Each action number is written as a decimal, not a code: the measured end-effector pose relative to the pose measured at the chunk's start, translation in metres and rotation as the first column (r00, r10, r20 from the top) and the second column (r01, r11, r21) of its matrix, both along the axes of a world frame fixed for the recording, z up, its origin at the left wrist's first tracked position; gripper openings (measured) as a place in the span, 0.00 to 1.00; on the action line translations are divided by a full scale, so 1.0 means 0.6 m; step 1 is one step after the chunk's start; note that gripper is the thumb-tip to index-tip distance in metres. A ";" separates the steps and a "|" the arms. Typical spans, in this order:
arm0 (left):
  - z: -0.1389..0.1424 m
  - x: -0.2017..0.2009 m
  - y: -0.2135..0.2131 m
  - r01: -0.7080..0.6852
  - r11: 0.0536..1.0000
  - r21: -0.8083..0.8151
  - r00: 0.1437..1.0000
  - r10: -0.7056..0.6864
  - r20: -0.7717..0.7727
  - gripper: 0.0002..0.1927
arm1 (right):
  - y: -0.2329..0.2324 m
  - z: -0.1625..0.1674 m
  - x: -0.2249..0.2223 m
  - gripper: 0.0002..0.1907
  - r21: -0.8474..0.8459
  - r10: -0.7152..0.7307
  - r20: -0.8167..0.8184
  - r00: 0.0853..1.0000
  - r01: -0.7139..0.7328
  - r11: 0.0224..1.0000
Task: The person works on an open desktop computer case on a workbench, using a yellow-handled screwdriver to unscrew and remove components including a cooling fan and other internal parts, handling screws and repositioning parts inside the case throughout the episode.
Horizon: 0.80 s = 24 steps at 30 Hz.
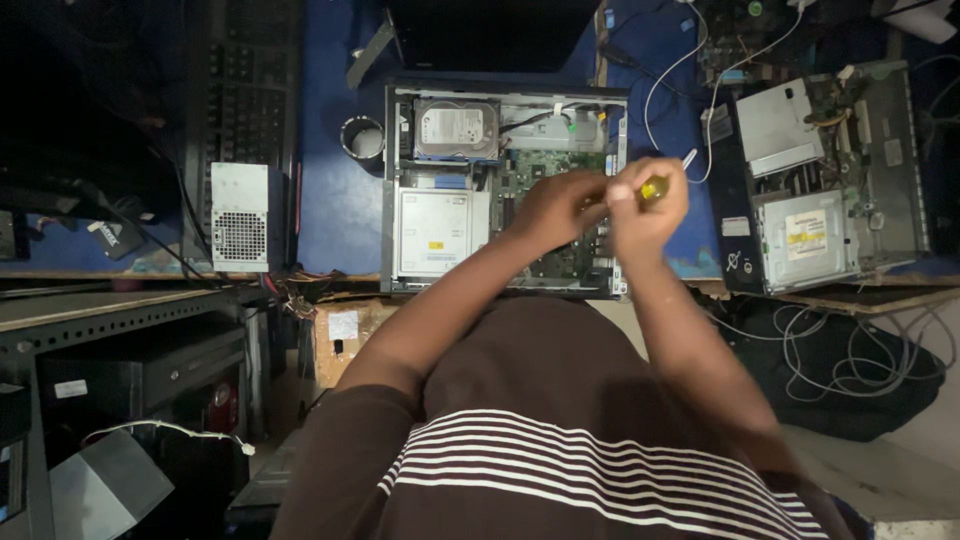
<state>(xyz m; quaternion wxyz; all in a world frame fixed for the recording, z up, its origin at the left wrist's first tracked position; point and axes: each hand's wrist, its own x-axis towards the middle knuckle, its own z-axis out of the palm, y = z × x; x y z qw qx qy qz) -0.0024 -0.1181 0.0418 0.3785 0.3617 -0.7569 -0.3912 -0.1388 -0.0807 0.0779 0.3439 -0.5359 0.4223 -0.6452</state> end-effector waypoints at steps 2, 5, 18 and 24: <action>0.000 0.002 0.002 0.024 0.999 0.027 0.999 -0.025 0.042 0.14 | -0.017 0.013 -0.031 0.18 0.080 0.270 0.125 0.955 -0.281 0.956; -0.004 0.001 0.006 0.110 0.990 -0.084 0.993 -0.106 0.054 0.12 | -0.048 0.047 -0.070 0.35 0.116 0.664 0.145 0.734 -0.679 0.725; 0.007 0.000 0.001 0.032 0.999 0.033 0.999 -0.033 0.034 0.12 | 0.015 0.047 0.070 0.22 -0.248 -0.227 -0.101 0.969 0.196 0.949; 0.001 0.007 -0.002 0.055 0.992 0.111 0.997 -0.061 0.054 0.12 | 0.007 0.020 0.026 0.19 -0.124 -0.110 -0.107 0.988 0.096 0.988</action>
